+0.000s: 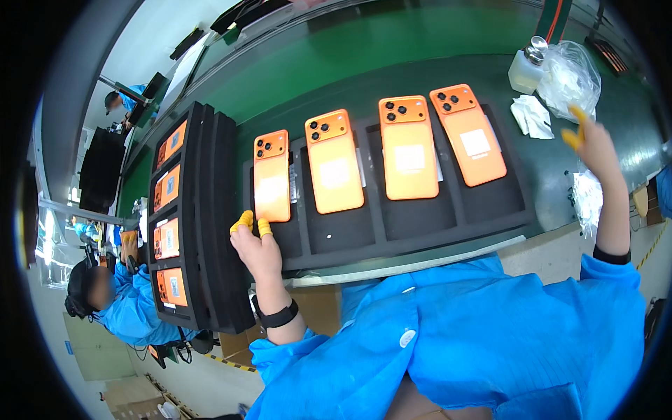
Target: Cleaning and inspecting smartphone back covers on an assembly line.
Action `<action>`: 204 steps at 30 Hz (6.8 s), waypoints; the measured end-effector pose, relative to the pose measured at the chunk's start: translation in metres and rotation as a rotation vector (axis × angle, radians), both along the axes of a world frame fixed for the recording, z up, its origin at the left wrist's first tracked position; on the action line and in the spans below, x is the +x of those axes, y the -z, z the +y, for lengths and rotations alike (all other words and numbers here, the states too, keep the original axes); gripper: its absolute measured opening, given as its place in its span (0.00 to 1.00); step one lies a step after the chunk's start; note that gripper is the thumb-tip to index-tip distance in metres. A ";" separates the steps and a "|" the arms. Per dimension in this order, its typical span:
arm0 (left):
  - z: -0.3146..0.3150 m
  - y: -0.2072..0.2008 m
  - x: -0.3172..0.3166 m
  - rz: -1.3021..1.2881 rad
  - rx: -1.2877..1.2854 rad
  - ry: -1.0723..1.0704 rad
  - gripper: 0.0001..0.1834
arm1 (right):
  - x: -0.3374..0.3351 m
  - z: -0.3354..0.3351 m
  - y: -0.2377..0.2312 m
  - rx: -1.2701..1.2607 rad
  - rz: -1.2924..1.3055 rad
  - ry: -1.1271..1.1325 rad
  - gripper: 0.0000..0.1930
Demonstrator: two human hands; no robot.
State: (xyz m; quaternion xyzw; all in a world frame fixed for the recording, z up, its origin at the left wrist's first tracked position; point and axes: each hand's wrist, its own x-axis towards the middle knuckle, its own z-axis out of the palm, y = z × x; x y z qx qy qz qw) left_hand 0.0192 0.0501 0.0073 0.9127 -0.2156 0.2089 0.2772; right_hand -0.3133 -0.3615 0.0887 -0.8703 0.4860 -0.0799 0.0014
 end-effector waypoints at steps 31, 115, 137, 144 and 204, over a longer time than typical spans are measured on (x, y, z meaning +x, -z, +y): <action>0.016 0.015 0.008 0.101 -0.480 0.065 0.17 | 0.356 0.296 0.073 0.289 -0.194 -1.437 0.08; -0.219 -0.025 -0.081 -0.154 0.365 0.490 0.34 | 0.112 0.001 0.038 0.092 -0.304 -0.454 0.12; -0.173 -0.034 -0.118 -0.133 0.674 0.417 0.39 | 0.108 0.039 0.044 0.289 -0.243 -0.540 0.25; -0.176 -0.028 -0.112 -0.118 0.579 0.352 0.32 | 0.106 0.046 0.044 0.359 -0.640 -0.728 0.18; -0.160 -0.002 -0.103 0.400 -0.117 0.764 0.35 | 0.111 0.015 0.063 1.236 -0.903 -0.355 0.21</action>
